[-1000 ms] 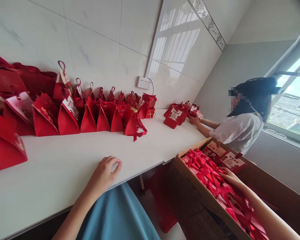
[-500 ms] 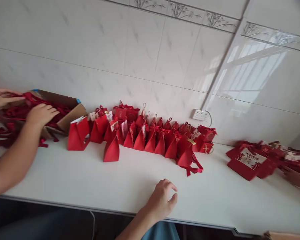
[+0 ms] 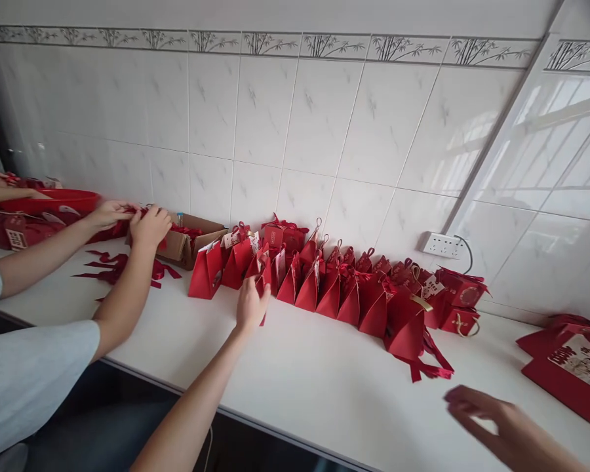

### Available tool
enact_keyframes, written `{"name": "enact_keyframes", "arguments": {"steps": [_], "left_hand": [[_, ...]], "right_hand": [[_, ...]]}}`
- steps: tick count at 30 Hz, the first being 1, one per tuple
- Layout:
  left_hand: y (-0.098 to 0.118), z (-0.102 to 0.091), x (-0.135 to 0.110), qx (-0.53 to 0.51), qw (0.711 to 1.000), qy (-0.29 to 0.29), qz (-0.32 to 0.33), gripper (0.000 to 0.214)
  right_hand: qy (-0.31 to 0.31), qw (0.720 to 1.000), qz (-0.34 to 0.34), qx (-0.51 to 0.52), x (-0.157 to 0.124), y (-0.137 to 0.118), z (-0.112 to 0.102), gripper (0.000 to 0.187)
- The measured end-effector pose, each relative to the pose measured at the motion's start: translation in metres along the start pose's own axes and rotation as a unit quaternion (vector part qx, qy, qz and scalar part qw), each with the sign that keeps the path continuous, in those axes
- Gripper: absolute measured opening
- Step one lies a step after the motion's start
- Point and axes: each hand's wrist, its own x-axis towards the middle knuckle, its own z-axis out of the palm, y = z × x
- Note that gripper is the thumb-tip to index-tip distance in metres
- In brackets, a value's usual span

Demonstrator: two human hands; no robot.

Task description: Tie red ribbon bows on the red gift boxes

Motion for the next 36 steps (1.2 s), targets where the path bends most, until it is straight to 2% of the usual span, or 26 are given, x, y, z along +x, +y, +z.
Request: {"name": "enact_keyframes", "arguments": {"steps": [1, 2, 3, 4, 6, 8, 11, 13, 15, 18, 21, 25, 30, 36], "left_hand": [[-0.002, -0.003, -0.002, -0.016, 1.000, -0.016, -0.009, 0.029], [-0.002, -0.005, -0.006, -0.034, 0.999, -0.035, -0.017, 0.027], [-0.001, -0.006, -0.012, -0.054, 0.997, -0.059, -0.023, 0.027], [0.001, -0.006, -0.019, -0.077, 0.993, -0.091, -0.026, 0.028], [0.009, -0.001, -0.034, -0.122, 0.979, -0.164, -0.024, 0.028], [0.018, 0.009, -0.048, -0.158, 0.961, -0.228, -0.017, 0.027], [0.029, 0.028, -0.065, -0.190, 0.942, -0.276, -0.003, 0.026], [0.033, 0.040, -0.073, -0.202, 0.936, -0.289, 0.008, 0.030], [0.035, 0.048, -0.078, -0.209, 0.931, -0.298, 0.017, 0.034], [0.036, 0.054, -0.083, -0.216, 0.927, -0.305, 0.025, 0.037], [0.036, 0.054, -0.085, -0.222, 0.926, -0.305, 0.023, 0.036], [0.034, 0.052, -0.087, -0.214, 0.932, -0.292, 0.000, 0.035], [0.031, 0.054, -0.084, -0.201, 0.935, -0.292, -0.019, 0.035], [0.032, 0.051, -0.086, -0.225, 0.921, -0.316, -0.042, 0.037]], "right_hand": [[-0.089, 0.996, -0.021, -0.009, 0.008, -0.008, 0.010, 0.029], [-0.150, 0.988, -0.042, -0.021, 0.015, -0.018, 0.020, 0.028], [-0.188, 0.980, -0.059, -0.032, 0.021, -0.029, 0.030, 0.028], [-0.198, 0.977, -0.073, -0.036, 0.026, -0.042, 0.039, 0.029], [-0.166, 0.982, -0.087, -0.014, 0.036, -0.068, 0.055, 0.031], [-0.104, 0.990, -0.091, 0.035, 0.048, -0.091, 0.068, 0.035], [-0.028, 0.989, -0.107, 0.100, 0.069, -0.117, 0.083, 0.042], [-0.030, 0.986, -0.107, 0.127, 0.083, -0.128, 0.090, 0.043], [-0.052, 0.983, -0.105, 0.141, 0.093, -0.136, 0.095, 0.036], [-0.061, 0.979, -0.105, 0.166, 0.099, -0.140, 0.103, 0.031], [-0.014, 0.970, -0.083, 0.228, 0.095, -0.138, 0.111, 0.034], [0.047, 0.957, -0.067, 0.278, 0.088, -0.134, 0.118, 0.030], [0.052, 0.957, -0.090, 0.271, 0.083, -0.129, 0.121, 0.021], [0.072, 0.960, -0.106, 0.249, 0.079, -0.127, 0.123, 0.026]]}}
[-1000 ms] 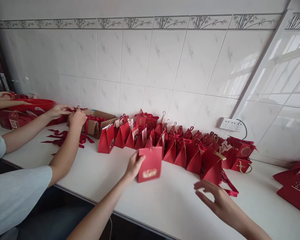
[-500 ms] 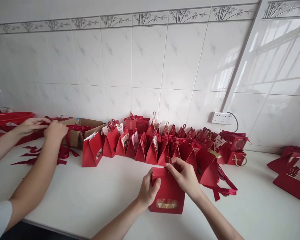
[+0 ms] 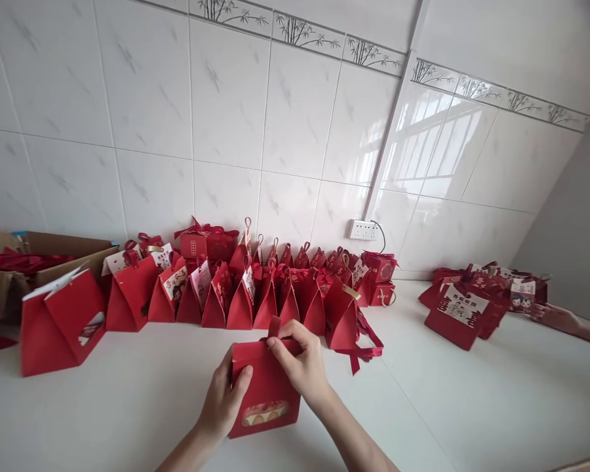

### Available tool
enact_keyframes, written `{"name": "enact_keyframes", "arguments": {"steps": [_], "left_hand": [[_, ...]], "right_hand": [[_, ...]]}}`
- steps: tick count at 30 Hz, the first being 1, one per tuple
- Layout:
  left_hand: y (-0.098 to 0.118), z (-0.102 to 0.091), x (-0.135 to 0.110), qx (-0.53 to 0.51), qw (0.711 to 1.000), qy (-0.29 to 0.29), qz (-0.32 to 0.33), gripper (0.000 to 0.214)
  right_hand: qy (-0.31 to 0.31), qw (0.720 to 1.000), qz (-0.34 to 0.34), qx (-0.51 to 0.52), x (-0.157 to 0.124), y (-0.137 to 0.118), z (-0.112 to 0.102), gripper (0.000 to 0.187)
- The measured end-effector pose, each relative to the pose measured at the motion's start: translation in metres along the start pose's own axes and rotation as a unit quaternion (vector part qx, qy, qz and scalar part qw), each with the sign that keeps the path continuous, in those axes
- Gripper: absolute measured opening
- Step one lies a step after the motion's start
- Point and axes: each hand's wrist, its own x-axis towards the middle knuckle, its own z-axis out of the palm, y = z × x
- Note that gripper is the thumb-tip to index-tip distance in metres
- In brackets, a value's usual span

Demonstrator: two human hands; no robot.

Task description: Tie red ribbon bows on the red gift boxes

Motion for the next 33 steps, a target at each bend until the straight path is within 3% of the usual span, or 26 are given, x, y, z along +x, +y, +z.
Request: {"name": "enact_keyframes", "arguments": {"steps": [6, 12, 15, 18, 25, 28, 33], "left_hand": [[-0.003, 0.003, -0.011, -0.036, 0.998, -0.016, -0.040, 0.042], [-0.011, 0.001, -0.011, -0.061, 0.988, -0.111, -0.084, 0.056], [-0.014, -0.001, -0.008, -0.044, 0.986, -0.149, -0.053, 0.053], [-0.016, -0.001, -0.006, -0.005, 0.987, -0.162, -0.002, 0.048], [-0.018, 0.001, -0.007, 0.118, 0.985, -0.103, 0.078, 0.047], [-0.021, -0.001, -0.006, 0.159, 0.978, -0.074, 0.110, 0.049], [-0.024, -0.004, -0.009, 0.129, 0.973, -0.137, 0.136, 0.065]], "right_hand": [[-0.012, 1.000, -0.009, -0.006, 0.001, 0.001, -0.002, 0.024], [-0.074, 0.995, -0.047, -0.047, -0.003, 0.008, -0.017, 0.012], [-0.109, 0.991, -0.047, -0.058, -0.010, 0.008, -0.026, 0.010], [-0.101, 0.992, -0.036, -0.069, -0.014, 0.008, -0.028, 0.014], [-0.050, 0.996, -0.036, -0.062, -0.013, 0.031, -0.014, 0.018], [-0.021, 0.999, -0.010, -0.047, -0.023, 0.038, -0.008, 0.043], [0.024, 0.997, 0.043, -0.067, -0.056, 0.031, -0.026, 0.045]]}}
